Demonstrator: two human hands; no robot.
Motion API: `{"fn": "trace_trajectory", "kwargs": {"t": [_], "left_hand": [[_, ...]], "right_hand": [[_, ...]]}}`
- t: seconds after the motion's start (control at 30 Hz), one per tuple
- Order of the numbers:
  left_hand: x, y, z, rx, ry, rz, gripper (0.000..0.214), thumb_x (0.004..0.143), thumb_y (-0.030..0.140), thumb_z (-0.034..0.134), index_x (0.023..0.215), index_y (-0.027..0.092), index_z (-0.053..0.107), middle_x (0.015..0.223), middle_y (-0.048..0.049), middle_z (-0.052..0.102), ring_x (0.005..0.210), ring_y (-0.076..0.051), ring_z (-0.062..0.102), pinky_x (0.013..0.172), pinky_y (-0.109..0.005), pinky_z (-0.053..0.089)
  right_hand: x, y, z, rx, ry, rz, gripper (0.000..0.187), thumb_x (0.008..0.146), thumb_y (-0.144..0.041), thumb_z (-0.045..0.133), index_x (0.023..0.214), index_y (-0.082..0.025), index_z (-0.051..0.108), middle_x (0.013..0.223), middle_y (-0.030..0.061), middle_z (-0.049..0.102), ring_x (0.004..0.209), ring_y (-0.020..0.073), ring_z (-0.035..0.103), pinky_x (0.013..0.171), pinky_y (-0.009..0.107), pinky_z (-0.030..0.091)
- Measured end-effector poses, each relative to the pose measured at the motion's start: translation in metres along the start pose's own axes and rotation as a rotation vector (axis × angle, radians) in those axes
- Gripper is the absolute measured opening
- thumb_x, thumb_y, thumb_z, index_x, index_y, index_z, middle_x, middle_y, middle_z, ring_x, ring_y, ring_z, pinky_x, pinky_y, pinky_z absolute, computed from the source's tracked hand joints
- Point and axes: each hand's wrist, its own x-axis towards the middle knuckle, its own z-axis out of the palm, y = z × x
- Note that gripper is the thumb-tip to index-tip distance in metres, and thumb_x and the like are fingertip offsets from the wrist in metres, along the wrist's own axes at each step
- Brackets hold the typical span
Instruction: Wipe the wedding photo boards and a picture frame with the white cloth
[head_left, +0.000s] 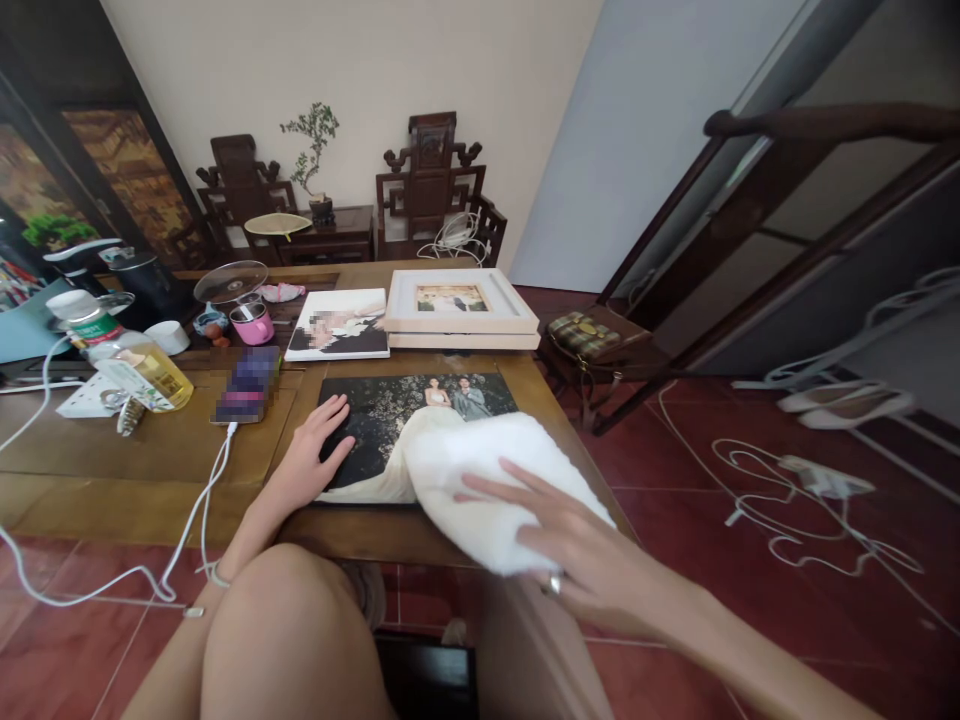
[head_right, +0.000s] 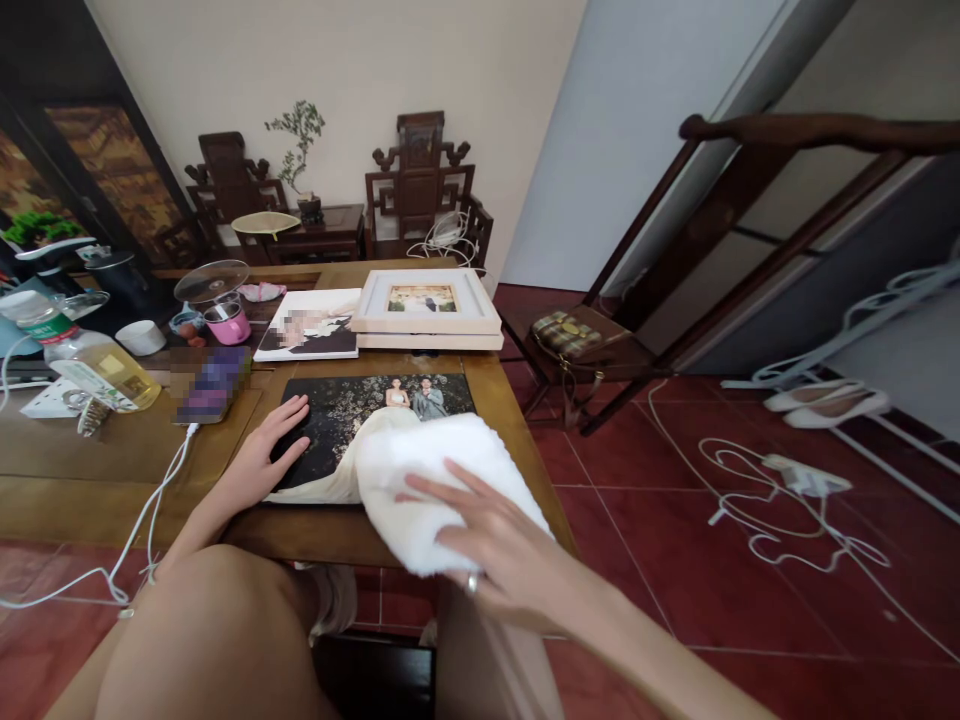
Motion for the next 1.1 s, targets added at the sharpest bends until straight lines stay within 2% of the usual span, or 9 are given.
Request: {"fn": "trace_trajectory", "kwargs": {"t": [0.2, 0.33, 0.47, 0.63, 0.73, 0.8, 0.93, 1.03, 1.1], "left_hand": [[-0.001, -0.001, -0.002, -0.023, -0.007, 0.008, 0.046, 0.093, 0.038, 0.047, 0.134, 0.018, 0.051, 0.146, -0.0118, 0.045, 0.139, -0.024, 0.036, 0.115, -0.049, 0.029], [-0.001, -0.001, -0.002, -0.041, -0.005, -0.003, 0.045, 0.093, 0.037, 0.048, 0.134, 0.018, 0.052, 0.146, -0.0113, 0.045, 0.139, -0.024, 0.036, 0.115, -0.049, 0.029], [-0.001, -0.001, -0.001, -0.040, -0.005, -0.014, 0.045, 0.093, 0.037, 0.048, 0.134, 0.018, 0.052, 0.146, -0.0113, 0.046, 0.139, -0.024, 0.036, 0.115, -0.050, 0.029], [-0.001, -0.002, 0.001, -0.027, 0.003, -0.021, 0.046, 0.093, 0.036, 0.048, 0.134, 0.016, 0.052, 0.146, -0.0125, 0.045, 0.139, -0.024, 0.036, 0.115, -0.048, 0.029], [-0.001, -0.001, 0.001, -0.022, -0.001, -0.020, 0.047, 0.093, 0.036, 0.047, 0.134, 0.014, 0.052, 0.146, -0.0133, 0.044, 0.139, -0.024, 0.036, 0.115, -0.048, 0.029], [-0.001, 0.000, 0.000, -0.018, -0.006, -0.018, 0.047, 0.093, 0.036, 0.047, 0.134, 0.014, 0.051, 0.147, -0.0135, 0.044, 0.139, -0.024, 0.035, 0.115, -0.048, 0.029], [-0.001, 0.000, -0.001, -0.016, -0.020, -0.013, 0.046, 0.093, 0.037, 0.046, 0.135, 0.017, 0.050, 0.147, -0.0119, 0.044, 0.140, -0.025, 0.034, 0.115, -0.050, 0.028], [-0.002, 0.000, -0.001, -0.024, -0.024, -0.010, 0.047, 0.094, 0.037, 0.045, 0.136, 0.018, 0.049, 0.147, -0.0120, 0.044, 0.140, -0.025, 0.033, 0.115, -0.050, 0.028], [-0.002, -0.001, -0.001, -0.027, -0.023, -0.010, 0.047, 0.094, 0.037, 0.045, 0.136, 0.018, 0.049, 0.147, -0.0121, 0.043, 0.141, -0.025, 0.033, 0.115, -0.050, 0.027]], "right_hand": [[0.059, 0.082, -0.014, -0.029, 0.077, 0.316, 0.023, 0.089, -0.029, 0.046, 0.093, -0.020, 0.067, 0.130, 0.0108, 0.061, 0.132, 0.0343, 0.043, 0.104, 0.054, 0.040], [0.089, 0.114, -0.016, -0.039, 0.120, 0.364, 0.032, 0.093, -0.035, 0.040, 0.098, -0.019, 0.066, 0.113, 0.0129, 0.069, 0.129, 0.0374, 0.045, 0.100, 0.058, 0.042], [0.083, 0.096, -0.009, -0.040, 0.135, 0.320, 0.028, 0.092, -0.031, 0.040, 0.091, -0.020, 0.066, 0.124, 0.0126, 0.065, 0.129, 0.0334, 0.047, 0.109, 0.059, 0.032], [0.039, 0.023, 0.007, -0.020, 0.099, 0.129, 0.018, 0.082, -0.016, 0.047, 0.076, -0.019, 0.063, 0.141, 0.0165, 0.049, 0.135, 0.0297, 0.039, 0.114, 0.059, 0.023], [0.020, -0.017, 0.011, 0.030, 0.050, 0.011, 0.018, 0.071, -0.007, 0.049, 0.074, -0.020, 0.062, 0.140, 0.0121, 0.051, 0.138, 0.0287, 0.034, 0.115, 0.060, 0.020], [0.017, -0.030, 0.011, 0.067, 0.021, -0.025, 0.021, 0.069, -0.005, 0.049, 0.075, -0.020, 0.062, 0.139, 0.0098, 0.052, 0.138, 0.0267, 0.034, 0.116, 0.056, 0.021], [0.036, -0.012, 0.006, 0.101, 0.023, 0.044, 0.017, 0.081, -0.016, 0.051, 0.084, -0.021, 0.067, 0.139, 0.0089, 0.053, 0.133, 0.0254, 0.042, 0.114, 0.049, 0.029], [0.066, 0.028, 0.002, 0.086, 0.070, 0.215, 0.021, 0.088, -0.026, 0.049, 0.096, -0.024, 0.068, 0.131, 0.0058, 0.060, 0.131, 0.0274, 0.045, 0.110, 0.049, 0.035], [0.090, 0.056, 0.001, 0.069, 0.106, 0.298, 0.025, 0.091, -0.030, 0.047, 0.102, -0.022, 0.068, 0.127, 0.0084, 0.063, 0.132, 0.0322, 0.042, 0.106, 0.054, 0.038]]}}
